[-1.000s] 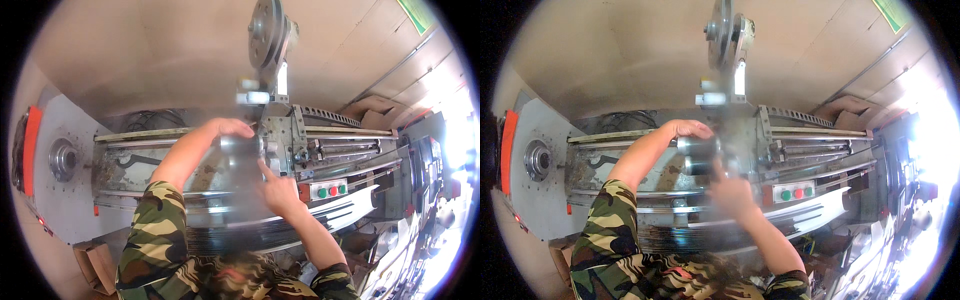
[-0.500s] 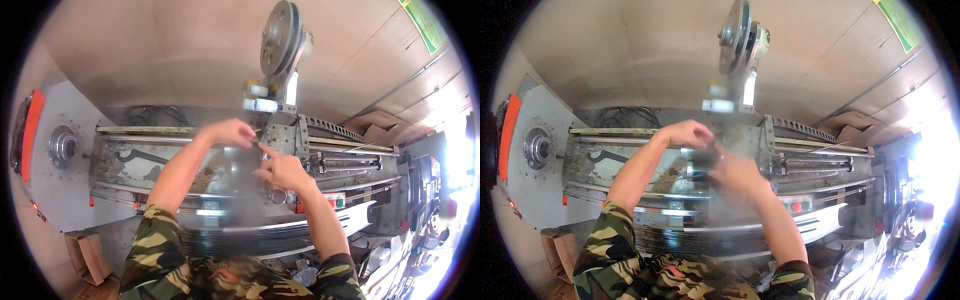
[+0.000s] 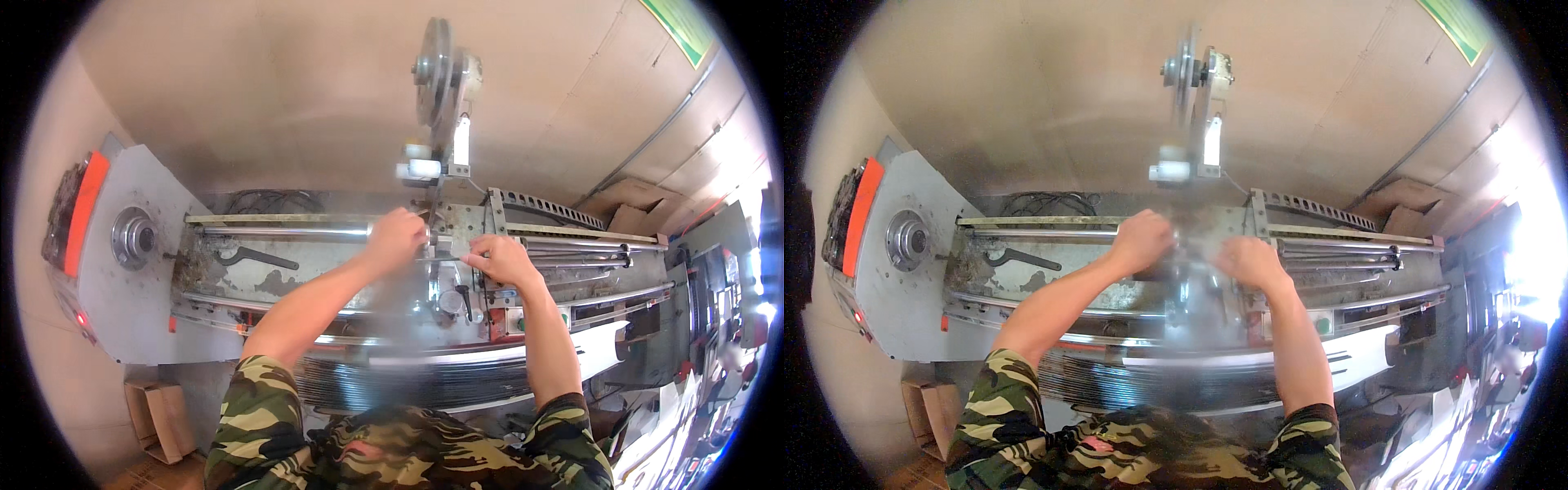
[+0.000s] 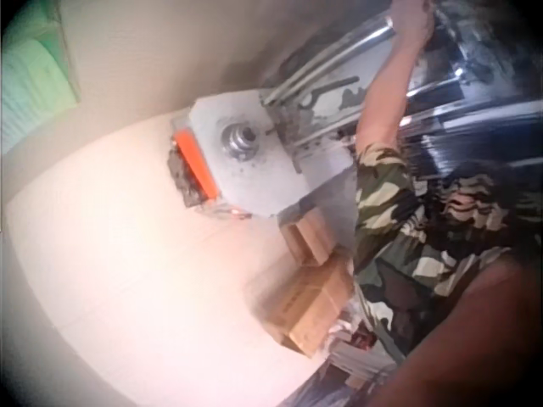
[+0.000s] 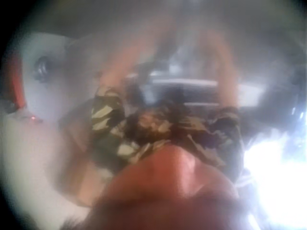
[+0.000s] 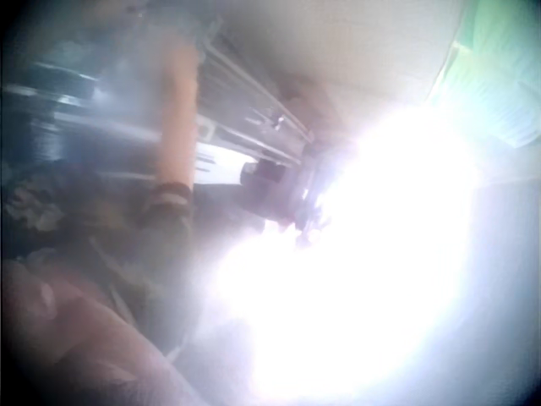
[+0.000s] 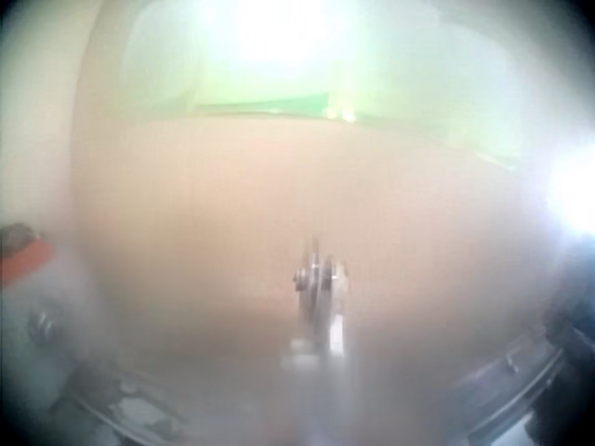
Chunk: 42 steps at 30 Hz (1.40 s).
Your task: The person feeds metal rods into a processing machine, monitors the automated feed and rotation, and occasionally clears debris by hand or with a small tool before placing a finished rod into a cardboard box.
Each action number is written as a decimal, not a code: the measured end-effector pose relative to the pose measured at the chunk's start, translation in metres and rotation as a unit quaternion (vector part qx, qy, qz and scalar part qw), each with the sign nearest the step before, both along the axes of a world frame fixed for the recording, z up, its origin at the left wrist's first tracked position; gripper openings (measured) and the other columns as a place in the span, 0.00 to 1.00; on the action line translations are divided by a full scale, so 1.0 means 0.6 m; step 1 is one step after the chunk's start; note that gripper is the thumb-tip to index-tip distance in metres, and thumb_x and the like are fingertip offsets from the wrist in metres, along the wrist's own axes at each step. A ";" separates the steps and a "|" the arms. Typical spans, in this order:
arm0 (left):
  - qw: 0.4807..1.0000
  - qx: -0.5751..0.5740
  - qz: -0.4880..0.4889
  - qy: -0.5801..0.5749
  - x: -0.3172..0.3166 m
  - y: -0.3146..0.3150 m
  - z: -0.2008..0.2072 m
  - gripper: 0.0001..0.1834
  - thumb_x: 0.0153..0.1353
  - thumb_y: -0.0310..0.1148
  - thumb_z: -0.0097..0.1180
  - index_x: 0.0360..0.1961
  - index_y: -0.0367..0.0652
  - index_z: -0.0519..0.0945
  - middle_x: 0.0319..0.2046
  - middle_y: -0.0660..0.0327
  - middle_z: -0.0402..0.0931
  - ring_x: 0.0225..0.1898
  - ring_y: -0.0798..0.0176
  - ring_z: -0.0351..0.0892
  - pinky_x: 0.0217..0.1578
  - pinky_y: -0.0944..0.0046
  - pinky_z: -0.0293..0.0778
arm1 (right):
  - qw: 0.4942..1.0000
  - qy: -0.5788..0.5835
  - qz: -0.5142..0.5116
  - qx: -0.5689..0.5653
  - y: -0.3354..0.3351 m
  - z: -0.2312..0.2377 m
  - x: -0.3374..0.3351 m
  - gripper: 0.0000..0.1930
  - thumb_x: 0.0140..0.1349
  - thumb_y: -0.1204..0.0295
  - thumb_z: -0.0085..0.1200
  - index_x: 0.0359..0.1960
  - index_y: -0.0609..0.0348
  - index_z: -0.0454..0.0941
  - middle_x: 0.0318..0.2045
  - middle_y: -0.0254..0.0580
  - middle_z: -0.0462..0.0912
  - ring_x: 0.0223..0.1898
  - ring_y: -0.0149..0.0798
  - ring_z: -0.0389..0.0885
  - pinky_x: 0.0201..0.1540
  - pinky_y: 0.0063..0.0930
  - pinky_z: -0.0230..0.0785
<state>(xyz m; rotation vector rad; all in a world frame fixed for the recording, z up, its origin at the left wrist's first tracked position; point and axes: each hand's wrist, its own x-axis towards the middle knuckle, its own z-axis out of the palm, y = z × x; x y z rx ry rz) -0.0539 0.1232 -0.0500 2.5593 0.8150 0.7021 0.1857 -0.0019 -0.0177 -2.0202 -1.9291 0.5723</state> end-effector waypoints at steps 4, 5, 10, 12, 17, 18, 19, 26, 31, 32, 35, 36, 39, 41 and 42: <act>0.997 -0.069 0.015 0.007 -0.022 -0.021 0.035 0.08 0.56 0.34 0.64 0.31 0.41 0.80 0.31 0.54 0.82 0.38 0.47 0.80 0.40 0.49 0.74 | 0.998 0.003 -0.020 -0.054 0.011 -0.004 0.013 0.17 0.59 0.51 0.61 0.31 0.51 0.88 0.34 0.47 0.87 0.39 0.54 0.84 0.44 0.45 0.75; 0.994 -0.103 0.021 0.016 -0.024 -0.025 0.043 0.08 0.57 0.34 0.64 0.31 0.41 0.80 0.31 0.53 0.83 0.38 0.46 0.81 0.40 0.48 0.75 | 0.997 0.010 -0.022 -0.071 0.013 -0.005 0.015 0.18 0.59 0.50 0.60 0.31 0.51 0.88 0.33 0.50 0.87 0.40 0.56 0.84 0.44 0.48 0.75; 0.982 -0.188 0.021 0.011 -0.043 -0.039 0.046 0.10 0.60 0.37 0.63 0.35 0.41 0.82 0.33 0.53 0.86 0.35 0.46 0.85 0.39 0.53 0.79 | 0.996 0.052 -0.042 -0.064 0.021 -0.010 0.014 0.19 0.59 0.49 0.60 0.29 0.51 0.87 0.30 0.48 0.86 0.38 0.56 0.83 0.42 0.47 0.75; 0.976 -0.216 0.019 -0.010 -0.048 -0.039 0.041 0.10 0.60 0.36 0.64 0.37 0.40 0.84 0.33 0.54 0.86 0.35 0.51 0.86 0.39 0.55 0.79 | 0.996 0.058 -0.042 -0.055 0.018 -0.012 0.017 0.18 0.59 0.49 0.61 0.29 0.51 0.87 0.29 0.48 0.86 0.37 0.55 0.83 0.41 0.47 0.74; 0.983 -0.125 -0.123 -0.063 -0.063 -0.017 0.009 0.09 0.61 0.34 0.65 0.38 0.39 0.86 0.34 0.57 0.87 0.34 0.63 0.85 0.40 0.62 0.79 | 0.995 0.067 -0.050 -0.048 0.013 -0.021 0.029 0.17 0.59 0.50 0.61 0.29 0.50 0.87 0.30 0.46 0.86 0.37 0.54 0.83 0.40 0.45 0.74; 0.973 -0.198 -0.101 -0.055 -0.062 -0.015 0.016 0.09 0.60 0.33 0.65 0.38 0.39 0.87 0.35 0.57 0.87 0.36 0.63 0.85 0.41 0.63 0.78 | 0.996 0.063 -0.050 -0.043 0.013 -0.024 0.031 0.17 0.59 0.51 0.62 0.29 0.50 0.87 0.30 0.46 0.86 0.37 0.54 0.83 0.40 0.45 0.74; 0.958 -0.270 -0.079 -0.047 -0.061 -0.013 0.024 0.09 0.60 0.32 0.65 0.38 0.39 0.87 0.36 0.56 0.87 0.37 0.63 0.85 0.42 0.63 0.78 | 0.996 0.059 -0.050 -0.039 0.014 -0.026 0.032 0.17 0.59 0.51 0.62 0.29 0.50 0.88 0.30 0.45 0.87 0.37 0.54 0.83 0.41 0.45 0.75; 0.986 -0.115 -0.030 0.119 -0.021 -0.031 0.074 0.09 0.60 0.30 0.59 0.38 0.37 0.84 0.40 0.50 0.85 0.44 0.48 0.85 0.46 0.54 0.80 | 0.997 0.058 -0.041 0.033 0.018 -0.059 0.033 0.17 0.59 0.50 0.63 0.30 0.50 0.89 0.24 0.44 0.85 0.31 0.51 0.84 0.37 0.42 0.75; 0.939 0.053 -0.083 0.328 0.020 -0.044 0.082 0.09 0.64 0.29 0.47 0.38 0.39 0.80 0.36 0.49 0.83 0.42 0.44 0.84 0.44 0.48 0.79 | 0.990 0.091 -0.078 0.074 0.012 -0.085 0.030 0.16 0.58 0.51 0.65 0.31 0.50 0.89 0.27 0.43 0.87 0.32 0.50 0.85 0.37 0.42 0.76; 0.933 0.051 -0.083 0.345 0.023 -0.041 0.084 0.10 0.65 0.29 0.46 0.38 0.39 0.79 0.36 0.48 0.83 0.42 0.44 0.84 0.44 0.47 0.79 | 0.987 0.101 -0.085 0.086 0.011 -0.092 0.026 0.15 0.58 0.52 0.65 0.31 0.51 0.89 0.28 0.42 0.87 0.32 0.50 0.85 0.37 0.42 0.76; 0.950 -0.045 -0.095 0.295 0.020 0.002 0.073 0.10 0.63 0.28 0.53 0.41 0.36 0.84 0.35 0.46 0.85 0.37 0.46 0.85 0.39 0.52 0.80 | 0.964 0.123 -0.072 0.223 0.009 -0.125 0.021 0.11 0.55 0.58 0.68 0.28 0.51 0.89 0.28 0.41 0.87 0.33 0.48 0.85 0.38 0.42 0.76; 0.954 -0.090 -0.090 0.270 0.016 0.013 0.076 0.10 0.64 0.27 0.54 0.41 0.35 0.85 0.34 0.47 0.85 0.35 0.49 0.85 0.38 0.55 0.80 | 0.955 0.119 -0.070 0.262 0.007 -0.125 0.016 0.10 0.54 0.59 0.68 0.27 0.51 0.88 0.27 0.40 0.87 0.33 0.47 0.85 0.38 0.42 0.76; 0.893 -0.429 0.010 0.140 0.013 0.033 0.076 0.09 0.68 0.28 0.56 0.43 0.34 0.86 0.31 0.61 0.85 0.29 0.72 0.79 0.33 0.69 0.78 | 0.950 0.143 -0.069 0.270 -0.001 -0.140 0.017 0.11 0.50 0.61 0.69 0.31 0.52 0.88 0.34 0.44 0.87 0.42 0.49 0.84 0.47 0.44 0.74; 0.918 -0.380 0.011 0.115 0.006 0.024 0.054 0.08 0.66 0.26 0.58 0.43 0.35 0.86 0.31 0.61 0.86 0.29 0.71 0.80 0.33 0.68 0.78 | 0.928 0.052 -0.121 0.350 -0.038 -0.096 0.003 0.17 0.50 0.60 0.70 0.40 0.53 0.86 0.46 0.49 0.84 0.50 0.53 0.80 0.55 0.47 0.70; 0.928 -0.357 0.011 0.103 0.003 0.019 0.044 0.08 0.66 0.26 0.59 0.43 0.35 0.85 0.31 0.61 0.86 0.29 0.71 0.81 0.34 0.68 0.78 | 0.911 0.006 -0.146 0.386 -0.062 -0.068 -0.004 0.21 0.49 0.60 0.70 0.45 0.54 0.85 0.51 0.51 0.82 0.54 0.55 0.78 0.59 0.49 0.67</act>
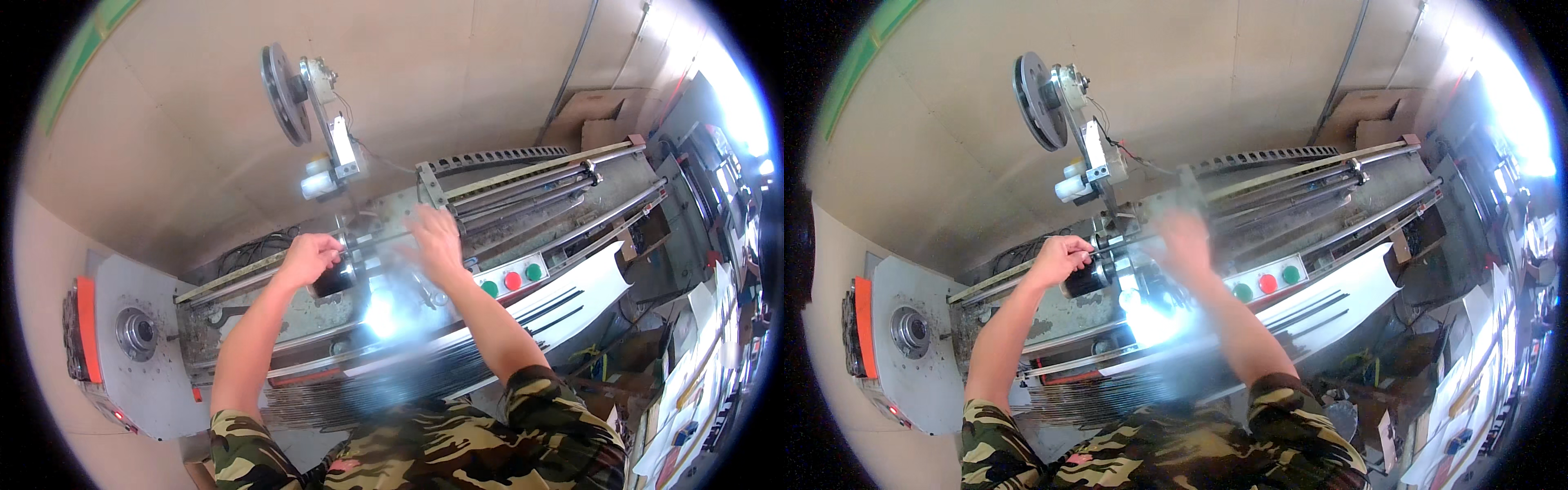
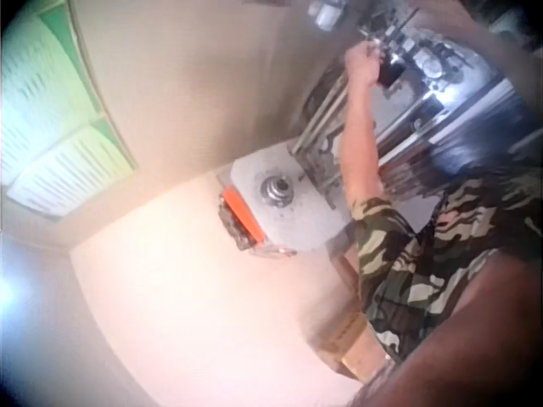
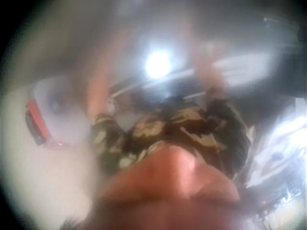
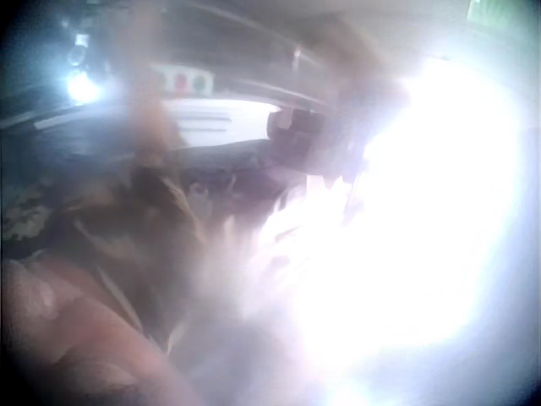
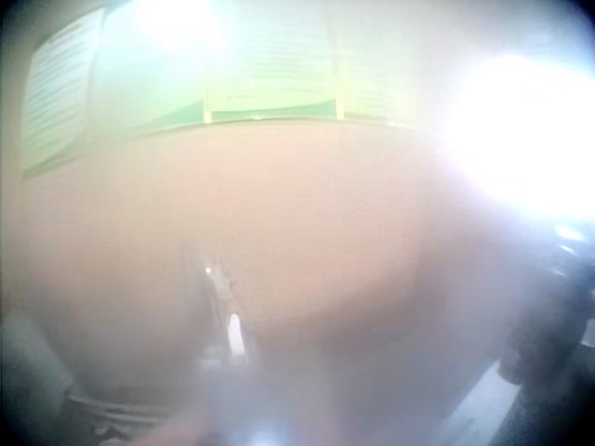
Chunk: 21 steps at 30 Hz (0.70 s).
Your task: The person feeds metal rods into a processing machine, monitors the automated feed and rotation, and occasionally clears debris by hand or with a small tool before placing a finished rod into a cardboard box.
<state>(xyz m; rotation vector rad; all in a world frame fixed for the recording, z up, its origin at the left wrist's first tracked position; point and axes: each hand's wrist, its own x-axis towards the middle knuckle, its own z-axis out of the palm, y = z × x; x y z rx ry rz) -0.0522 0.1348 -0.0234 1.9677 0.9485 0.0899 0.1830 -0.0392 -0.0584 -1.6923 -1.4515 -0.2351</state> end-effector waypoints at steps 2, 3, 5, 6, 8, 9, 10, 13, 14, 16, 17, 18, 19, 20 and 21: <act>0.996 0.093 0.005 0.006 0.007 -0.031 0.017 0.09 0.60 0.23 0.61 0.43 0.36 0.85 0.33 0.55 0.87 0.32 0.62 0.85 0.37 0.63 0.79 | 0.997 0.039 -0.033 -0.056 -0.074 0.043 0.010 0.29 0.51 0.63 0.70 0.56 0.56 0.78 0.63 0.55 0.73 0.65 0.57 0.69 0.69 0.53 0.56; 0.991 0.136 -0.001 -0.007 0.007 -0.037 0.016 0.10 0.59 0.23 0.62 0.43 0.37 0.85 0.34 0.52 0.86 0.34 0.58 0.86 0.38 0.61 0.80 | 0.992 0.033 -0.095 -0.077 -0.122 0.030 0.018 0.31 0.51 0.67 0.69 0.59 0.58 0.76 0.66 0.57 0.70 0.67 0.57 0.67 0.70 0.53 0.53; 0.985 0.170 0.009 -0.038 -0.001 -0.043 0.010 0.12 0.55 0.23 0.63 0.42 0.38 0.84 0.35 0.47 0.85 0.37 0.46 0.86 0.40 0.55 0.80 | 0.985 -0.068 -0.157 -0.033 -0.219 -0.043 0.057 0.35 0.54 0.73 0.66 0.67 0.59 0.70 0.68 0.56 0.69 0.72 0.56 0.62 0.74 0.52 0.46; 0.984 0.172 0.011 -0.043 0.000 -0.042 0.001 0.12 0.55 0.23 0.63 0.42 0.38 0.83 0.34 0.48 0.85 0.37 0.46 0.86 0.40 0.55 0.80 | 0.965 -0.038 -0.217 -0.142 -0.272 -0.069 0.073 0.32 0.61 0.71 0.60 0.68 0.62 0.68 0.67 0.55 0.70 0.72 0.53 0.62 0.75 0.51 0.45; 0.982 0.182 0.013 -0.045 0.004 -0.045 -0.005 0.12 0.55 0.23 0.63 0.42 0.37 0.82 0.33 0.50 0.85 0.37 0.47 0.86 0.40 0.54 0.80 | 0.943 -0.063 -0.225 -0.236 -0.334 -0.130 0.109 0.28 0.71 0.62 0.49 0.68 0.66 0.66 0.64 0.56 0.74 0.69 0.50 0.68 0.75 0.49 0.45; 0.982 0.184 0.013 -0.036 0.008 -0.051 0.003 0.13 0.54 0.23 0.63 0.42 0.38 0.81 0.32 0.52 0.85 0.36 0.47 0.85 0.39 0.52 0.79 | 0.930 0.011 -0.217 -0.296 -0.309 -0.094 0.125 0.29 0.69 0.59 0.52 0.67 0.65 0.68 0.63 0.56 0.75 0.68 0.50 0.70 0.75 0.51 0.46; 0.982 0.187 0.021 -0.022 0.004 -0.056 0.000 0.13 0.53 0.23 0.65 0.41 0.38 0.80 0.31 0.53 0.85 0.35 0.50 0.85 0.38 0.54 0.79 | 0.931 0.057 -0.216 -0.290 -0.281 -0.062 0.131 0.30 0.68 0.57 0.55 0.66 0.65 0.70 0.62 0.56 0.76 0.66 0.50 0.72 0.74 0.51 0.48; 0.979 0.200 0.032 0.001 0.021 -0.038 -0.004 0.15 0.49 0.21 0.68 0.37 0.37 0.77 0.28 0.56 0.84 0.32 0.54 0.84 0.35 0.57 0.77 | 0.976 -0.022 -0.149 -0.158 -0.167 0.017 0.119 0.29 0.64 0.56 0.60 0.62 0.61 0.74 0.60 0.53 0.78 0.62 0.50 0.76 0.72 0.51 0.53; 0.977 0.209 0.029 0.006 0.020 -0.036 -0.004 0.15 0.48 0.21 0.68 0.37 0.37 0.77 0.28 0.56 0.84 0.32 0.54 0.84 0.35 0.57 0.77 | 0.991 -0.006 -0.069 -0.112 -0.122 0.050 0.095 0.27 0.61 0.58 0.63 0.58 0.59 0.77 0.59 0.53 0.79 0.62 0.50 0.75 0.72 0.51 0.53; 0.974 0.226 0.016 0.017 0.025 -0.026 -0.009 0.15 0.48 0.21 0.68 0.36 0.37 0.77 0.28 0.56 0.84 0.32 0.53 0.84 0.35 0.57 0.77 | 0.993 -0.059 0.009 -0.100 -0.037 0.016 0.079 0.22 0.63 0.57 0.61 0.54 0.56 0.80 0.55 0.51 0.81 0.59 0.52 0.76 0.71 0.52 0.53; 0.973 0.228 0.012 0.014 0.025 -0.020 -0.011 0.14 0.48 0.21 0.67 0.36 0.37 0.77 0.28 0.55 0.84 0.32 0.52 0.84 0.34 0.57 0.77 | 0.991 -0.084 0.049 -0.094 0.006 0.000 0.071 0.20 0.64 0.57 0.60 0.52 0.54 0.82 0.53 0.50 0.83 0.58 0.53 0.77 0.71 0.53 0.52; 0.973 0.230 0.016 0.019 0.016 -0.022 -0.013 0.14 0.49 0.22 0.67 0.36 0.37 0.77 0.28 0.54 0.84 0.32 0.51 0.84 0.35 0.57 0.77 | 0.976 -0.066 0.090 -0.185 0.030 -0.009 0.066 0.18 0.65 0.56 0.59 0.49 0.53 0.84 0.49 0.49 0.84 0.55 0.53 0.79 0.70 0.52 0.54; 0.972 0.234 0.016 0.021 0.015 -0.022 -0.011 0.13 0.49 0.22 0.66 0.37 0.37 0.77 0.29 0.54 0.84 0.32 0.51 0.84 0.35 0.57 0.77 | 0.952 -0.052 0.125 -0.274 0.049 -0.009 0.063 0.17 0.65 0.55 0.57 0.46 0.52 0.85 0.44 0.49 0.86 0.52 0.53 0.80 0.69 0.52 0.55; 0.971 0.237 0.015 0.022 0.012 -0.021 -0.008 0.13 0.50 0.22 0.65 0.37 0.37 0.77 0.30 0.54 0.84 0.33 0.51 0.84 0.36 0.57 0.77 | 0.918 -0.038 0.159 -0.361 0.067 -0.016 0.056 0.16 0.66 0.55 0.56 0.43 0.51 0.86 0.39 0.48 0.87 0.49 0.53 0.81 0.68 0.51 0.56; 0.973 0.228 0.026 0.018 0.009 -0.025 -0.006 0.13 0.51 0.24 0.64 0.39 0.37 0.78 0.31 0.53 0.84 0.34 0.50 0.84 0.38 0.56 0.78 | 0.939 0.020 0.148 -0.310 0.080 -0.026 0.047 0.17 0.67 0.53 0.54 0.35 0.49 0.88 0.28 0.46 0.86 0.41 0.53 0.82 0.65 0.48 0.59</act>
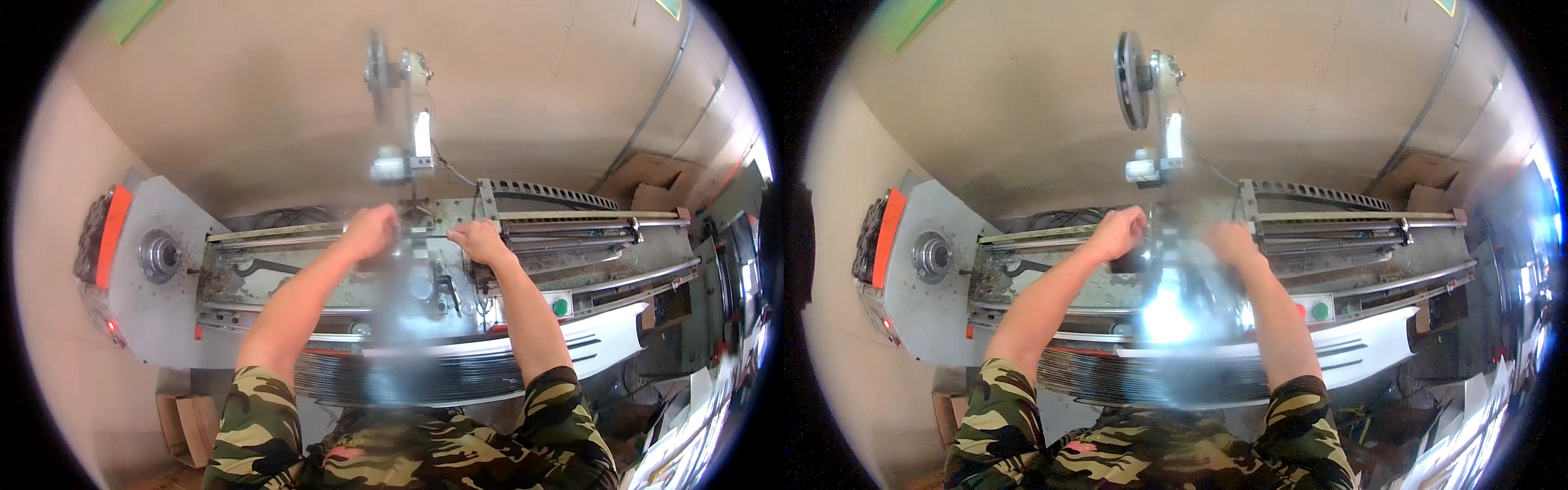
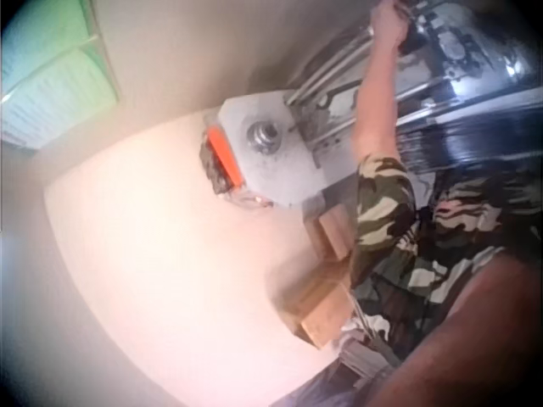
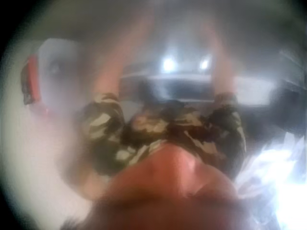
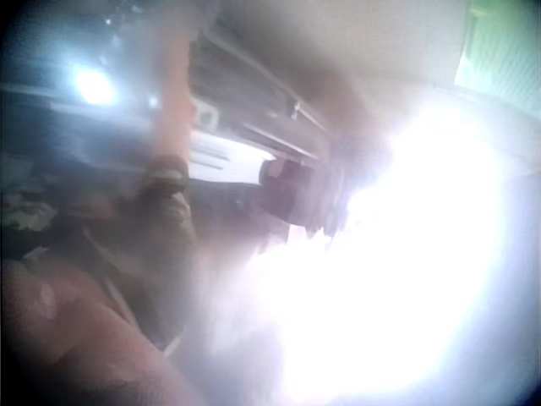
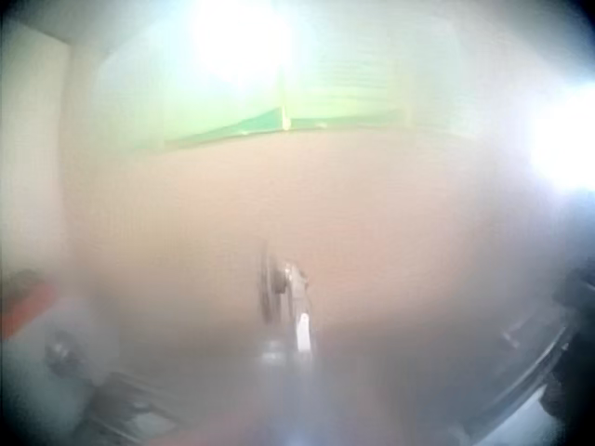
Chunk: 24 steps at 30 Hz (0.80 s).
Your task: The person feeds metal rods into a processing machine, monitors the automated feed and rotation, and occasionally clears debris by hand or with a small tool before placing a finished rod into a cardboard box.
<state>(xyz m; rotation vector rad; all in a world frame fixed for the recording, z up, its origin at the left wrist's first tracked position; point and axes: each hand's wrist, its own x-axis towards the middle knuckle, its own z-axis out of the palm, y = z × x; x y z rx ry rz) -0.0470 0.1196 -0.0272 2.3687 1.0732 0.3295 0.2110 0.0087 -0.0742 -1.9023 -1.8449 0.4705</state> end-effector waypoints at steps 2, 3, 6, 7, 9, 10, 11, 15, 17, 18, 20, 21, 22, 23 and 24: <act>1.000 -0.002 0.002 -0.025 -0.015 -0.004 0.004 0.15 0.51 0.25 0.65 0.41 0.38 0.78 0.32 0.52 0.84 0.35 0.50 0.85 0.39 0.55 0.78 | 0.999 0.002 0.049 0.002 0.006 -0.008 0.013 0.16 0.66 0.54 0.56 0.33 0.49 0.89 0.28 0.45 0.87 0.40 0.52 0.82 0.62 0.46 0.61; 0.999 -0.007 0.001 -0.040 -0.019 -0.010 0.005 0.16 0.51 0.25 0.65 0.42 0.38 0.78 0.32 0.52 0.84 0.36 0.50 0.85 0.40 0.55 0.78 | 0.999 0.017 0.042 0.002 0.003 -0.005 0.006 0.14 0.65 0.55 0.58 0.32 0.50 0.89 0.29 0.43 0.87 0.40 0.50 0.83 0.63 0.47 0.61; 0.996 0.053 -0.043 -0.060 -0.054 -0.029 0.028 0.22 0.49 0.27 0.67 0.48 0.40 0.78 0.41 0.53 0.80 0.46 0.48 0.79 0.48 0.54 0.76 | 0.999 0.043 0.016 0.019 0.010 -0.019 -0.014 0.11 0.60 0.58 0.64 0.29 0.50 0.89 0.33 0.38 0.89 0.42 0.46 0.84 0.68 0.52 0.57; 0.991 0.091 -0.070 -0.071 -0.071 -0.035 0.036 0.23 0.49 0.27 0.67 0.49 0.41 0.78 0.43 0.53 0.78 0.48 0.48 0.78 0.50 0.54 0.75 | 0.998 0.049 0.004 0.025 0.016 -0.024 -0.026 0.10 0.58 0.59 0.66 0.29 0.51 0.88 0.34 0.36 0.89 0.43 0.45 0.84 0.70 0.54 0.55; 0.989 0.123 -0.080 -0.013 -0.102 -0.053 0.044 0.27 0.47 0.28 0.69 0.51 0.40 0.77 0.46 0.53 0.75 0.52 0.47 0.74 0.53 0.52 0.72 | 0.998 0.046 -0.005 0.038 0.027 -0.026 -0.054 0.08 0.55 0.61 0.68 0.28 0.50 0.88 0.37 0.34 0.89 0.46 0.42 0.84 0.72 0.57 0.51; 0.987 0.138 -0.085 0.016 -0.120 -0.060 0.041 0.29 0.46 0.29 0.69 0.52 0.40 0.77 0.47 0.52 0.73 0.54 0.47 0.72 0.55 0.52 0.71 | 0.998 0.044 -0.010 0.043 0.031 -0.024 -0.072 0.08 0.54 0.62 0.69 0.27 0.50 0.88 0.38 0.32 0.89 0.48 0.41 0.84 0.73 0.58 0.49; 0.981 0.169 -0.089 0.027 -0.139 -0.059 0.024 0.28 0.46 0.29 0.68 0.51 0.39 0.76 0.47 0.52 0.73 0.53 0.46 0.72 0.55 0.51 0.71 | 0.998 0.032 -0.014 0.055 0.035 -0.023 -0.093 0.08 0.53 0.62 0.70 0.26 0.50 0.88 0.39 0.32 0.89 0.49 0.40 0.83 0.72 0.58 0.50; 0.958 0.279 -0.066 0.026 -0.194 -0.049 -0.036 0.22 0.47 0.28 0.62 0.46 0.38 0.76 0.43 0.51 0.72 0.50 0.47 0.72 0.53 0.52 0.70 | 0.995 -0.020 -0.039 0.087 0.051 -0.010 -0.171 0.07 0.50 0.63 0.71 0.25 0.48 0.87 0.42 0.31 0.89 0.53 0.38 0.82 0.72 0.56 0.51; 0.953 0.298 -0.038 0.029 -0.217 -0.049 -0.046 0.16 0.49 0.28 0.59 0.41 0.39 0.76 0.40 0.53 0.72 0.48 0.49 0.72 0.51 0.53 0.70 | 0.994 -0.037 -0.058 0.091 0.055 -0.007 -0.207 0.07 0.49 0.63 0.72 0.25 0.48 0.87 0.43 0.30 0.88 0.55 0.38 0.81 0.72 0.55 0.51; 0.954 0.297 -0.028 0.041 -0.232 -0.048 -0.050 0.13 0.50 0.28 0.58 0.39 0.41 0.76 0.39 0.54 0.71 0.46 0.51 0.72 0.50 0.54 0.70 | 0.992 -0.042 -0.068 0.094 0.057 -0.007 -0.229 0.07 0.49 0.64 0.72 0.25 0.49 0.87 0.43 0.30 0.88 0.56 0.38 0.81 0.72 0.54 0.52; 0.942 0.331 -0.013 0.047 -0.264 -0.036 -0.055 0.09 0.51 0.28 0.56 0.36 0.43 0.75 0.36 0.56 0.71 0.44 0.53 0.72 0.48 0.56 0.71 | 0.989 -0.056 -0.085 0.106 0.062 -0.003 -0.267 0.09 0.48 0.64 0.72 0.28 0.49 0.87 0.45 0.31 0.88 0.57 0.39 0.80 0.71 0.53 0.52; 0.929 0.366 -0.009 0.049 -0.285 -0.028 -0.056 0.08 0.51 0.29 0.56 0.35 0.44 0.75 0.35 0.57 0.71 0.43 0.54 0.72 0.47 0.56 0.71 | 0.988 -0.057 -0.088 0.115 0.064 -0.002 -0.293 0.10 0.48 0.65 0.73 0.32 0.49 0.87 0.47 0.32 0.87 0.57 0.40 0.80 0.71 0.53 0.52; 0.915 0.401 -0.003 0.052 -0.306 -0.021 -0.058 0.07 0.52 0.30 0.56 0.34 0.45 0.75 0.34 0.58 0.70 0.42 0.55 0.73 0.47 0.57 0.71 | 0.986 -0.058 -0.092 0.124 0.064 0.000 -0.317 0.12 0.48 0.65 0.73 0.35 0.49 0.87 0.48 0.33 0.87 0.58 0.40 0.79 0.71 0.52 0.53; 0.921 0.387 -0.006 0.044 -0.328 -0.017 -0.061 0.07 0.51 0.29 0.55 0.33 0.45 0.75 0.33 0.58 0.70 0.41 0.55 0.72 0.46 0.57 0.71 | 0.983 -0.072 -0.097 0.137 0.061 0.000 -0.343 0.16 0.48 0.65 0.73 0.39 0.49 0.86 0.50 0.34 0.86 0.58 0.41 0.79 0.71 0.52 0.53; 0.924 0.380 -0.009 0.039 -0.355 -0.004 -0.058 0.07 0.51 0.29 0.55 0.33 0.45 0.75 0.33 0.58 0.70 0.40 0.55 0.72 0.45 0.57 0.71 | 0.979 -0.082 -0.103 0.158 0.064 0.002 -0.377 0.19 0.48 0.65 0.73 0.44 0.49 0.85 0.52 0.35 0.85 0.59 0.42 0.78 0.71 0.52 0.53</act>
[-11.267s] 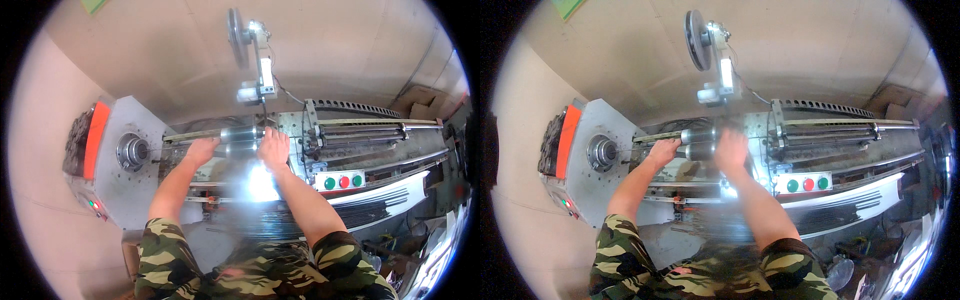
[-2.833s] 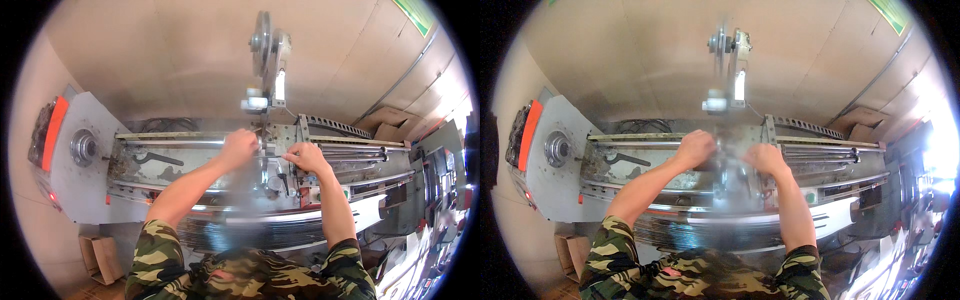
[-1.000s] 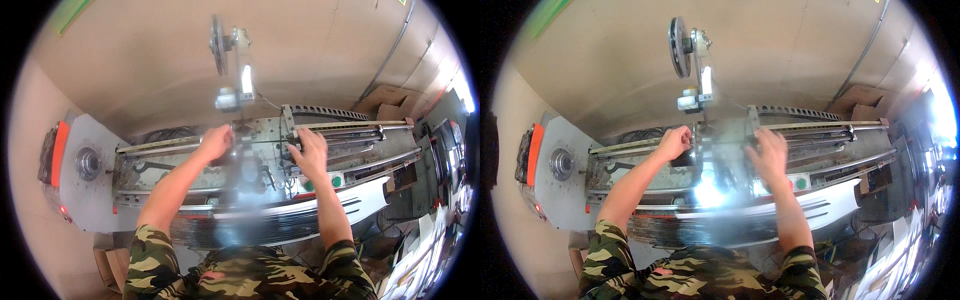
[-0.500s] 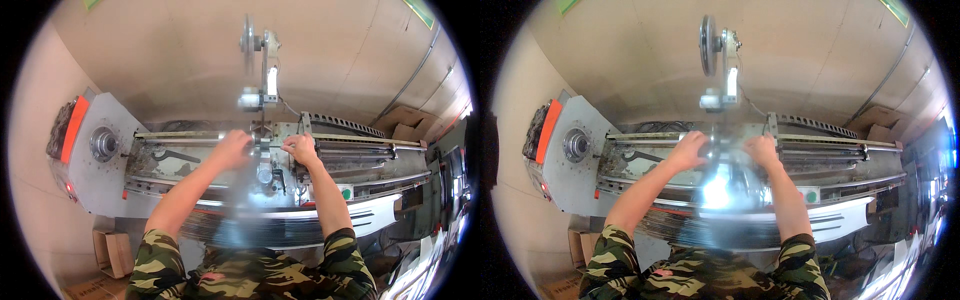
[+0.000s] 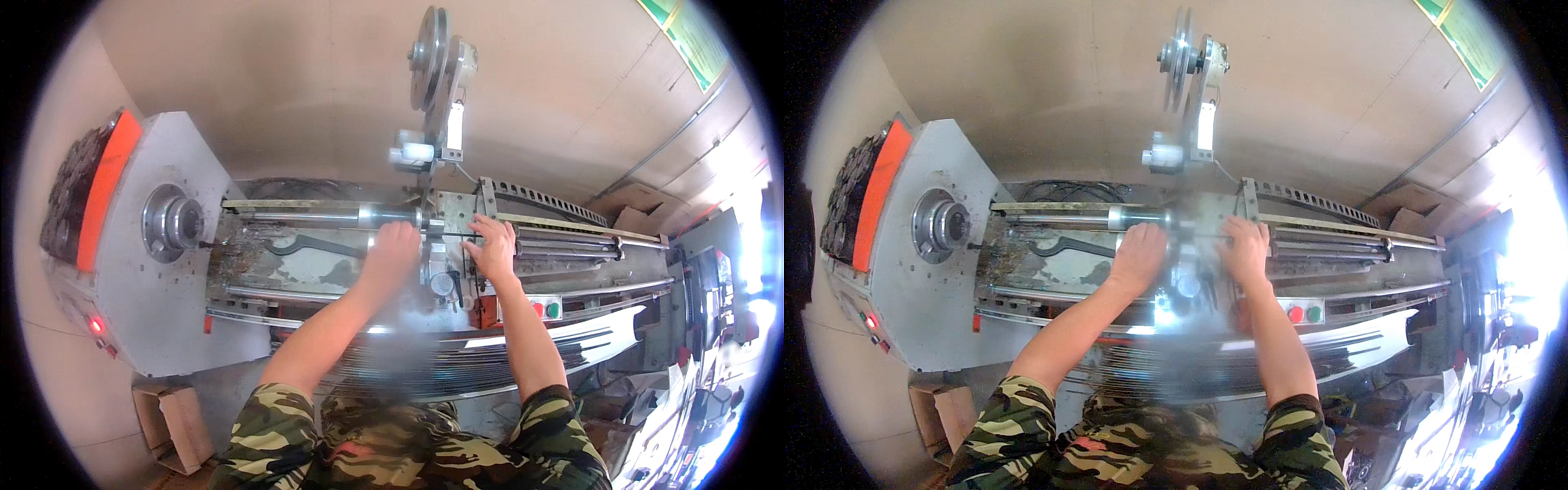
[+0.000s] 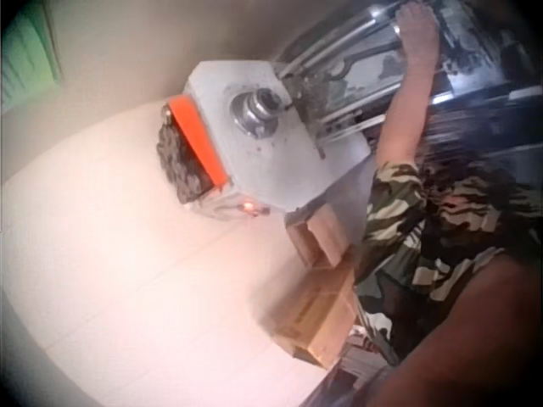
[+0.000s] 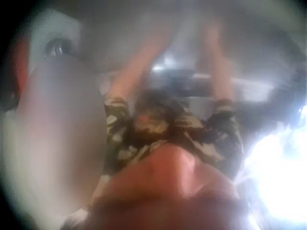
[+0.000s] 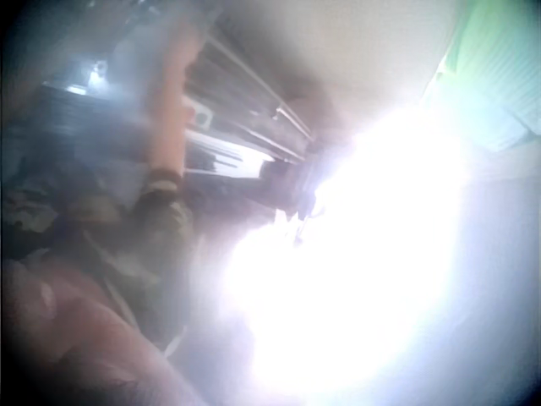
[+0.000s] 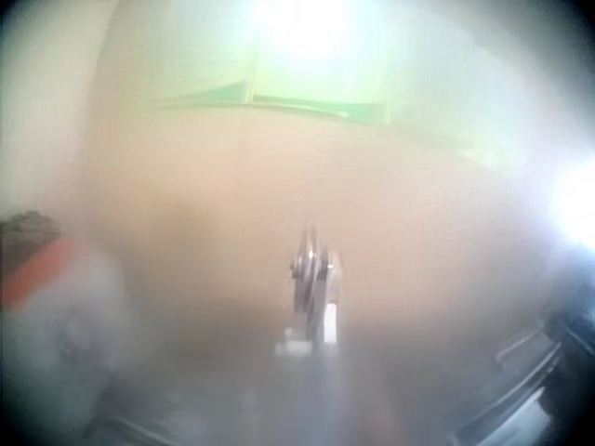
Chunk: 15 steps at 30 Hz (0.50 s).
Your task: The person feeds metal rods into a processing machine, monitors the automated feed and rotation, and occasionally clears debris by hand or with a small tool before placing a finished rod into a cardboard box.
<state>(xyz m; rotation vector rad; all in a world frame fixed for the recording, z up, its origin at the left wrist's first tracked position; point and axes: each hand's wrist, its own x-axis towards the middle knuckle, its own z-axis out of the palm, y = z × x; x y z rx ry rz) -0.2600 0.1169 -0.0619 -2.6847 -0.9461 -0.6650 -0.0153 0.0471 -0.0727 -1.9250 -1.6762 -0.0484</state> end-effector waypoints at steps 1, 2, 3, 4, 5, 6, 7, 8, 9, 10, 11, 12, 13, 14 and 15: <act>1.000 -0.008 -0.004 -0.004 -0.026 0.012 0.004 0.07 0.51 0.29 0.55 0.32 0.45 0.74 0.33 0.58 0.70 0.39 0.55 0.72 0.45 0.57 0.71 | 1.000 -0.012 -0.006 0.020 0.002 0.005 -0.033 0.22 0.49 0.65 0.73 0.48 0.49 0.84 0.54 0.36 0.84 0.60 0.43 0.78 0.71 0.52 0.54; 1.000 -0.011 -0.009 -0.013 -0.055 0.023 0.009 0.06 0.51 0.29 0.55 0.32 0.45 0.74 0.32 0.58 0.70 0.39 0.55 0.72 0.44 0.57 0.71 | 1.000 -0.014 0.004 0.014 0.002 0.013 -0.061 0.28 0.50 0.66 0.72 0.56 0.50 0.80 0.58 0.40 0.82 0.60 0.45 0.77 0.70 0.52 0.54; 1.000 -0.014 -0.011 -0.023 -0.086 0.031 0.014 0.06 0.51 0.28 0.55 0.32 0.45 0.75 0.32 0.58 0.69 0.39 0.55 0.72 0.44 0.57 0.72 | 1.000 -0.005 0.011 0.010 0.001 0.020 -0.089 0.27 0.50 0.67 0.72 0.55 0.51 0.80 0.57 0.40 0.82 0.60 0.45 0.77 0.71 0.52 0.54; 0.999 -0.018 -0.009 -0.033 -0.118 0.039 0.018 0.06 0.51 0.28 0.55 0.32 0.45 0.75 0.32 0.58 0.69 0.38 0.55 0.73 0.43 0.57 0.72 | 1.000 0.004 0.021 0.005 -0.002 0.025 -0.116 0.27 0.50 0.67 0.71 0.54 0.52 0.81 0.57 0.41 0.82 0.60 0.45 0.77 0.71 0.52 0.54; 0.999 -0.023 -0.006 -0.035 -0.145 0.050 0.016 0.06 0.51 0.28 0.55 0.32 0.44 0.75 0.32 0.58 0.69 0.38 0.54 0.73 0.43 0.57 0.72 | 0.999 0.013 0.032 -0.001 -0.005 0.031 -0.141 0.26 0.50 0.68 0.71 0.54 0.53 0.81 0.57 0.42 0.82 0.60 0.45 0.77 0.71 0.52 0.54; 0.999 -0.030 -0.002 -0.037 -0.171 0.062 0.010 0.06 0.51 0.28 0.54 0.32 0.44 0.75 0.32 0.57 0.69 0.38 0.54 0.73 0.43 0.57 0.72 | 0.998 0.017 0.054 0.001 -0.014 0.042 -0.164 0.24 0.51 0.69 0.70 0.52 0.55 0.81 0.55 0.43 0.83 0.59 0.45 0.78 0.70 0.51 0.55; 0.999 -0.035 0.004 -0.037 -0.202 0.076 0.006 0.06 0.51 0.28 0.54 0.32 0.44 0.75 0.32 0.57 0.69 0.39 0.54 0.73 0.43 0.56 0.73 | 0.997 0.021 0.074 -0.006 -0.020 0.049 -0.190 0.24 0.52 0.69 0.70 0.52 0.55 0.81 0.54 0.43 0.84 0.58 0.46 0.78 0.70 0.51 0.55; 0.999 -0.034 -0.001 -0.020 -0.237 0.088 0.002 0.06 0.52 0.28 0.54 0.33 0.44 0.75 0.33 0.57 0.70 0.41 0.53 0.73 0.45 0.56 0.74 | 0.995 0.026 0.096 -0.014 -0.025 0.055 -0.214 0.23 0.52 0.69 0.70 0.51 0.55 0.81 0.53 0.42 0.84 0.58 0.46 0.79 0.69 0.51 0.55; 0.999 -0.045 0.008 -0.026 -0.268 0.097 0.007 0.07 0.52 0.28 0.54 0.34 0.44 0.75 0.34 0.57 0.70 0.42 0.53 0.74 0.47 0.56 0.74 | 0.992 0.030 0.117 -0.022 -0.028 0.057 -0.237 0.22 0.52 0.70 0.69 0.51 0.54 0.81 0.52 0.42 0.84 0.57 0.46 0.79 0.69 0.51 0.55; 0.998 -0.055 0.019 -0.029 -0.301 0.108 0.013 0.07 0.52 0.28 0.54 0.34 0.44 0.75 0.35 0.57 0.70 0.44 0.52 0.74 0.48 0.56 0.74 | 0.989 0.030 0.146 -0.018 -0.028 0.057 -0.264 0.21 0.52 0.70 0.69 0.50 0.54 0.81 0.52 0.42 0.85 0.57 0.46 0.80 0.69 0.51 0.55; 0.997 -0.065 0.030 -0.033 -0.333 0.120 0.019 0.08 0.52 0.28 0.54 0.35 0.44 0.75 0.36 0.57 0.70 0.45 0.52 0.74 0.49 0.56 0.74 | 0.984 0.029 0.175 -0.013 -0.028 0.056 -0.291 0.21 0.52 0.71 0.69 0.49 0.54 0.82 0.51 0.42 0.85 0.57 0.45 0.80 0.69 0.51 0.55; 0.995 -0.086 0.052 0.002 -0.368 0.129 0.030 0.12 0.53 0.29 0.54 0.40 0.43 0.76 0.42 0.56 0.72 0.49 0.52 0.74 0.52 0.56 0.73 | 0.979 0.031 0.202 -0.009 -0.029 0.050 -0.318 0.20 0.53 0.71 0.68 0.49 0.54 0.82 0.51 0.42 0.85 0.56 0.45 0.80 0.69 0.51 0.55; 0.995 -0.076 0.056 0.013 -0.405 0.141 0.031 0.13 0.53 0.29 0.54 0.41 0.43 0.76 0.43 0.56 0.72 0.49 0.52 0.74 0.53 0.56 0.73 | 0.975 0.026 0.220 -0.013 -0.031 0.041 -0.346 0.18 0.53 0.71 0.68 0.47 0.54 0.82 0.50 0.42 0.85 0.57 0.45 0.80 0.69 0.52 0.55; 0.996 -0.068 0.059 0.024 -0.443 0.155 0.027 0.13 0.54 0.29 0.54 0.43 0.43 0.76 0.44 0.57 0.73 0.50 0.52 0.74 0.54 0.56 0.73 | 0.969 0.014 0.245 -0.025 -0.036 0.031 -0.369 0.17 0.53 0.70 0.68 0.46 0.54 0.82 0.50 0.42 0.85 0.57 0.45 0.80 0.69 0.53 0.55; 0.996 -0.060 0.062 0.034 -0.484 0.169 0.024 0.14 0.54 0.29 0.54 0.44 0.43 0.76 0.45 0.57 0.73 0.51 0.52 0.74 0.55 0.56 0.72 | 0.962 0.001 0.270 -0.036 -0.039 0.025 -0.390 0.16 0.53 0.70 0.67 0.45 0.54 0.83 0.50 0.42 0.85 0.57 0.46 0.80 0.69 0.53 0.54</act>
